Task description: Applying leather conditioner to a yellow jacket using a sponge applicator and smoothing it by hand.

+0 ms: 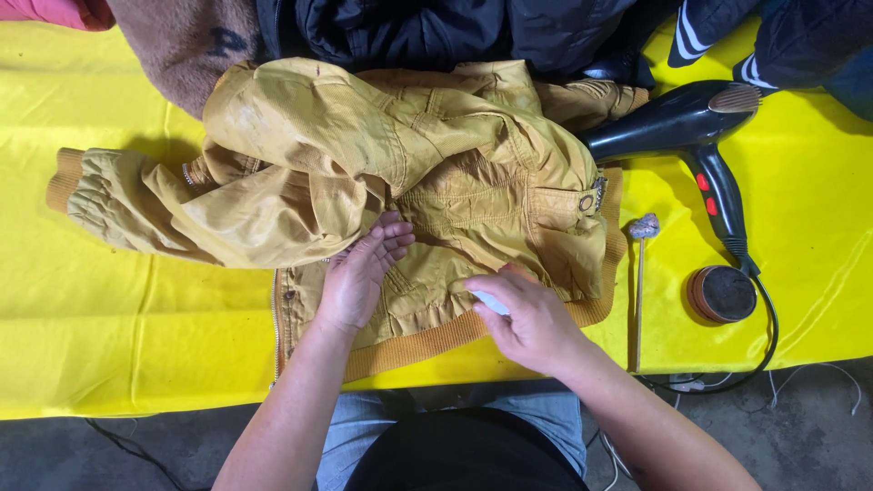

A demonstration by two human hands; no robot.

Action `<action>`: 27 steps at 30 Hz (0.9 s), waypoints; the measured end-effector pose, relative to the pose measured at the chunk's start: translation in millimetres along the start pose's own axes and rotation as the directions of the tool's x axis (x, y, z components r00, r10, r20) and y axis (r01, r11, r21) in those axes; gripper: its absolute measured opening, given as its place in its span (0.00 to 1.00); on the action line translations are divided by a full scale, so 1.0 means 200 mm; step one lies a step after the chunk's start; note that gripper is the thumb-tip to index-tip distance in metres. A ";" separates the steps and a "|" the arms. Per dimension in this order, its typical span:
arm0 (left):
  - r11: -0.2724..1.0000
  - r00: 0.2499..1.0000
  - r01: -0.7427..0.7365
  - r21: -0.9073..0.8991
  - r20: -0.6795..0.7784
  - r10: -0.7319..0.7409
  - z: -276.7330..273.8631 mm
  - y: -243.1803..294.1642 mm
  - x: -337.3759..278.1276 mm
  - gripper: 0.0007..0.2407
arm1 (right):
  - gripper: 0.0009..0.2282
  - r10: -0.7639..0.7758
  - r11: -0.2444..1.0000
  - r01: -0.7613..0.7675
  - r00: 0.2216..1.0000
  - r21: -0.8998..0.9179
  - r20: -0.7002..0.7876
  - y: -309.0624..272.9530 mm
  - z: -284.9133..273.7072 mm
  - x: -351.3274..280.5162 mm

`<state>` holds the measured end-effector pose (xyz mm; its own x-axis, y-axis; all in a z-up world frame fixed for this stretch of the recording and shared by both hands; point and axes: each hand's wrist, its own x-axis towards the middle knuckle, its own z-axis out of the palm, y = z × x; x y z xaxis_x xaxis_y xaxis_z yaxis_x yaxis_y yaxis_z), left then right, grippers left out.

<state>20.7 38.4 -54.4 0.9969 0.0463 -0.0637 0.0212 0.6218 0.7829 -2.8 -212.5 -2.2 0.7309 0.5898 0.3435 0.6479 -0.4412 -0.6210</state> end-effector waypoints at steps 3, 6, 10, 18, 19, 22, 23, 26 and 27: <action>1.000 1.000 0.003 -0.008 -0.004 -0.003 0.00 0.00 0.00 0.20 | 0.11 0.010 0.993 -0.019 0.997 -0.120 -0.073 0.12 -0.03 -0.09; 1.000 1.000 0.001 0.006 -0.015 -0.001 0.02 0.01 -0.01 0.20 | 0.12 0.074 0.991 -0.087 0.990 -0.101 -0.121 -0.01 -0.19 -0.06; 1.000 1.000 0.009 0.017 -0.005 -0.009 0.01 0.01 -0.01 0.20 | 0.11 0.079 0.981 -0.099 0.990 -0.168 -0.121 0.04 -0.22 -0.14; 0.999 1.000 0.010 0.048 -0.005 -0.009 0.00 -0.01 -0.01 0.20 | 0.11 0.171 0.963 -0.200 0.972 -0.181 -0.162 0.09 -0.36 -0.26; 0.999 1.000 0.011 0.048 -0.003 -0.011 0.00 -0.01 -0.01 0.20 | 0.11 0.173 0.962 -0.202 0.971 -0.182 -0.164 0.11 -0.37 -0.28; 0.999 1.000 0.008 0.052 0.002 -0.009 0.01 -0.01 -0.01 0.20 | 0.11 0.220 0.949 -0.256 0.956 -0.185 -0.192 0.15 -0.35 -0.33; 0.999 1.000 0.006 0.053 0.002 -0.006 0.01 -0.01 -0.01 0.20 | 0.12 0.183 0.967 -0.214 0.961 -0.136 -0.209 0.16 -0.34 -0.33; 0.998 1.000 0.000 0.056 0.004 0.000 0.01 -0.01 0.00 0.19 | 0.12 0.100 0.989 -0.120 0.973 -0.085 -0.207 0.10 -0.20 -0.23; 0.998 1.000 -0.002 0.058 0.004 0.002 0.01 -0.01 0.00 0.19 | 0.11 0.056 0.994 -0.072 0.981 -0.080 -0.186 0.06 -0.14 -0.18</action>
<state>20.2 36.5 -55.0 0.9972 0.0441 -0.0597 0.0235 0.5751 0.8177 -14.7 -257.8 -3.1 0.7929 0.4285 0.4332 0.6090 -0.5349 -0.5856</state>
